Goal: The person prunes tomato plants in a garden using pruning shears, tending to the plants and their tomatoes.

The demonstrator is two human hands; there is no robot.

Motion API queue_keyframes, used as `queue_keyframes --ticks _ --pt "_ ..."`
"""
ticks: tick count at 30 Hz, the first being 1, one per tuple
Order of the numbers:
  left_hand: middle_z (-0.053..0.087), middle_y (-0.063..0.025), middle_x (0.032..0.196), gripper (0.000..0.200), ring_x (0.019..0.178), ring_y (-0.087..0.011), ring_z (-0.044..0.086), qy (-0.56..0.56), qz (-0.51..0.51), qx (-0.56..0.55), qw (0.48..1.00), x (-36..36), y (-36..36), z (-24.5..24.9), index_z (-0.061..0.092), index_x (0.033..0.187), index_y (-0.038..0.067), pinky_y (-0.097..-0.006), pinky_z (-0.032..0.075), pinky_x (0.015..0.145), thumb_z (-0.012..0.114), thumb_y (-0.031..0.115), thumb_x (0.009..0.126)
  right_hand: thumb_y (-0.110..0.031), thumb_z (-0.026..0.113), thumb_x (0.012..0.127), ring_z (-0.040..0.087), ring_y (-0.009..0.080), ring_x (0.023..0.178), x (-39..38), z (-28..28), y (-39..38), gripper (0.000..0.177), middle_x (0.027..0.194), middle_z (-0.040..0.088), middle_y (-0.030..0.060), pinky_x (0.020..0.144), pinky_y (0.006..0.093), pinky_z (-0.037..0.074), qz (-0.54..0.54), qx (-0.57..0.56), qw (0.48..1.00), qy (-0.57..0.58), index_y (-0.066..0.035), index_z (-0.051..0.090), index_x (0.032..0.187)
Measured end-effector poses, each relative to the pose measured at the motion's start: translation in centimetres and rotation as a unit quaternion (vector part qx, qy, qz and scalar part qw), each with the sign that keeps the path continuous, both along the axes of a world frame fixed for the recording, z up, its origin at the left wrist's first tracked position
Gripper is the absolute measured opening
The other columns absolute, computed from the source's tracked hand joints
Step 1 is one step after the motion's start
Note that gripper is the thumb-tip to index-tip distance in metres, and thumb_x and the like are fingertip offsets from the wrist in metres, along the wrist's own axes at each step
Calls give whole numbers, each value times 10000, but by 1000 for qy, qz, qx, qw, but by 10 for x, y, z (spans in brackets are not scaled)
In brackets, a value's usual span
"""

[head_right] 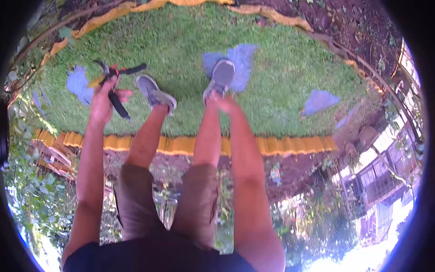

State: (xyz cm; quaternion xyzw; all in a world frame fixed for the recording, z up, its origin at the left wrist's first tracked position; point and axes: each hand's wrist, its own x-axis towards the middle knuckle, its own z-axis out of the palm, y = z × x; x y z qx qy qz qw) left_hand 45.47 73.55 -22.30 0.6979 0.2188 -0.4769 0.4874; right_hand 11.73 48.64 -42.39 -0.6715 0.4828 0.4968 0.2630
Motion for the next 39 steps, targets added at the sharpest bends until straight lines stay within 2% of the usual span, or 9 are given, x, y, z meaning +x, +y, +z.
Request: queue_keyframes --ticks 6,11,16,18,23,28,33,35,39 --pt "569 -94 1384 501 734 -221 727 -10 -19 -35 999 1 -19 21 419 1469 91 -264 565 560 536 232 1003 -539 522 957 625 377 1132 42 81 -121 635 1223 656 225 979 479 465 -446 -53 851 -274 31 612 1223" --pt "576 -103 1370 474 735 -222 728 -6 18 -71 997 -11 -26 28 428 1456 79 -257 566 547 520 212 1010 -509 526 909 395 486 1345 -36 71 97 848 1525 295 300 1031 572 414 -6 53 997 61 -70 213 1563" --pt "595 -107 1313 460 738 -232 731 30 34 -79 996 -18 -5 36 446 1430 82 -250 566 534 548 204 998 -436 560 906 216 708 1323 -22 147 184 874 1600 92 325 878 834 336 383 51 910 154 -70 150 1586" --pt "607 -108 1280 440 745 -237 733 47 20 -77 996 -15 4 39 463 1404 81 -246 566 533 558 207 994 -376 561 937 448 562 1280 49 236 161 748 1536 323 309 903 690 454 473 246 834 143 -61 280 1555" --pt "618 -105 1257 398 778 -236 734 38 17 -103 994 3 14 41 491 1339 67 -280 584 589 572 235 988 -340 599 911 698 347 1019 170 290 85 572 1167 691 202 873 438 545 -215 582 784 -5 -61 506 1402" --pt "646 -109 1221 389 856 -216 721 -120 -205 -92 967 51 44 -25 491 1335 53 -300 570 736 568 212 989 -618 606 885 513 312 1308 132 161 10 838 1452 514 128 1032 471 461 258 136 956 11 -97 371 1498" --pt "645 -114 1175 361 1050 -195 642 -47 -138 -179 973 68 25 -82 505 1280 -1 -328 528 895 577 196 986 -692 572 865 476 323 1348 139 160 17 907 1485 480 136 1027 524 461 430 565 687 154 -36 372 1459" --pt "637 -106 1144 355 1069 -194 628 28 -100 -233 967 73 -9 -76 518 1255 -11 -334 511 924 585 210 986 -666 576 882 597 341 1213 198 214 11 848 1424 538 165 974 485 497 -33 685 710 157 -28 416 1417" --pt "621 -92 1121 354 1052 -193 629 32 -131 -231 964 84 -49 -69 543 1219 -19 -328 478 955 607 229 976 -613 610 880 627 379 1156 285 226 -26 891 1381 544 247 984 453 497 241 368 880 -179 -44 324 1504"
